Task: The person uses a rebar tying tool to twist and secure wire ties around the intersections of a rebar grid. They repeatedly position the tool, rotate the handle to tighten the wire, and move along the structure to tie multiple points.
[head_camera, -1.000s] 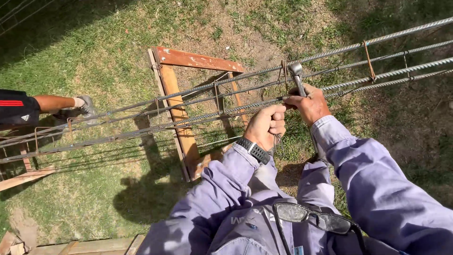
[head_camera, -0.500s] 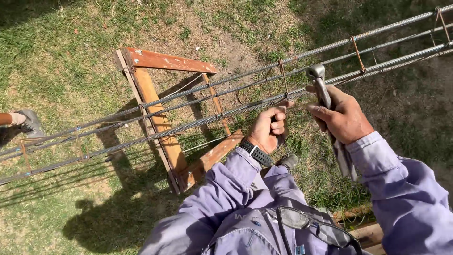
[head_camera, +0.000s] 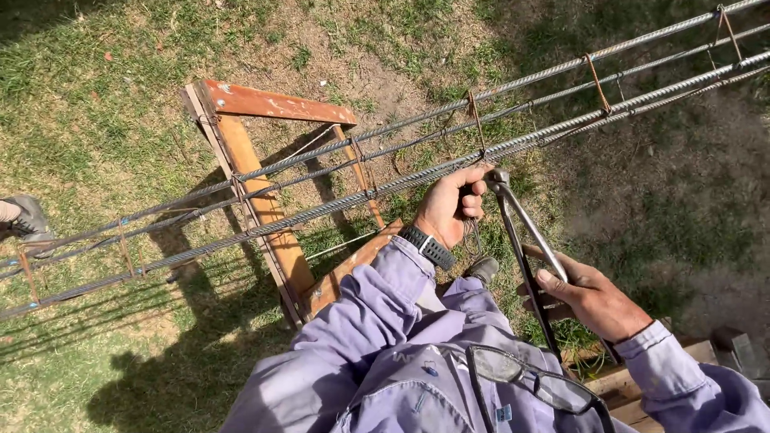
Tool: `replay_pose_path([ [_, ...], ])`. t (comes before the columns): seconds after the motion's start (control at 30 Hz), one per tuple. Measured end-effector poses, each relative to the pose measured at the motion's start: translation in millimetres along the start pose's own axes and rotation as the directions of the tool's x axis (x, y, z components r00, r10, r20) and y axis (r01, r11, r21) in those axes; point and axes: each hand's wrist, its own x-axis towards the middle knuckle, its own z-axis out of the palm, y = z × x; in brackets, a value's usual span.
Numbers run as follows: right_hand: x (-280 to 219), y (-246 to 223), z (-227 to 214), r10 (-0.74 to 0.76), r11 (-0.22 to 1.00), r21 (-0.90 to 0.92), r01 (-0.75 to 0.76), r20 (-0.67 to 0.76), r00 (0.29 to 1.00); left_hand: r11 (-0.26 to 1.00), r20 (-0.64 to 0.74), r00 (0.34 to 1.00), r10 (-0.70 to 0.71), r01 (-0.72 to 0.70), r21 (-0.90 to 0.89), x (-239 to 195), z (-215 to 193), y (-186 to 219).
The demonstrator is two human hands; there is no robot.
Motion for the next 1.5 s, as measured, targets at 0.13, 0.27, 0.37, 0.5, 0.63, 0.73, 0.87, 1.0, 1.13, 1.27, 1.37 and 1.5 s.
replay_pose_path([
  [0.13, -10, -29, 16, 0.087, 0.996, -0.025, -0.087, -0.001, 0.996, 1.000, -0.098, 0.995, 0.012, -0.010, 0.025, -7, 12, 3],
  [0.27, 0, -19, 4, 0.082, 0.996, -0.030, -0.082, 0.020, 0.996, 1.000, -0.110, 0.994, 0.013, -0.012, 0.005, -6, 10, -1],
  [0.37, 6, -14, -3, 0.066, 0.997, -0.038, -0.064, 0.061, 0.996, 1.000, -0.127, 0.992, 0.003, -0.001, 0.020, -12, 17, 4],
  [0.5, 3, -27, 6, 0.079, 0.997, -0.021, -0.078, 0.046, 0.996, 1.000, -0.115, 0.993, 0.010, -0.008, 0.017, -16, 19, 4],
  [0.63, 13, -27, 3, 0.079, 0.996, -0.031, -0.078, 0.041, 0.996, 1.000, -0.117, 0.993, 0.009, -0.007, 0.021, -18, 26, 6],
  [0.73, 30, -1, -10, 0.001, 1.000, 0.016, -0.002, 0.079, 0.997, 1.000, -0.131, 0.991, 0.002, 0.000, 0.017, -23, 26, 8],
  [0.87, 45, 27, -4, -0.045, 0.985, 0.170, 0.014, 0.176, 0.983, 0.975, -0.207, 0.970, 0.127, -0.084, 0.204, -29, 26, -3],
  [1.0, 72, 42, -11, -0.304, 0.912, -0.290, 0.291, -0.002, 0.953, 0.762, -0.294, 0.885, 0.361, -0.097, 0.641, -50, 35, -18],
  [1.13, 135, 67, -22, -0.469, 0.586, -0.804, 0.103, -0.233, 0.852, 0.727, -0.341, 0.887, 0.311, 0.009, 0.687, -45, 46, -40],
  [1.27, 187, 100, -31, -0.562, 0.538, -0.838, 0.098, -0.270, 0.782, 0.784, -0.397, 0.834, 0.383, -0.066, 0.617, -19, 65, -71],
  [1.37, 147, 95, -6, -0.513, 0.589, -0.807, 0.047, -0.329, 0.793, 0.829, -0.481, 0.758, 0.440, -0.136, 0.543, 0, 71, -85],
  [1.5, 96, 108, -27, -0.360, 0.829, -0.533, 0.168, -0.280, 0.890, 0.975, -0.259, 0.951, 0.167, -0.120, 0.187, 20, 37, -97],
])
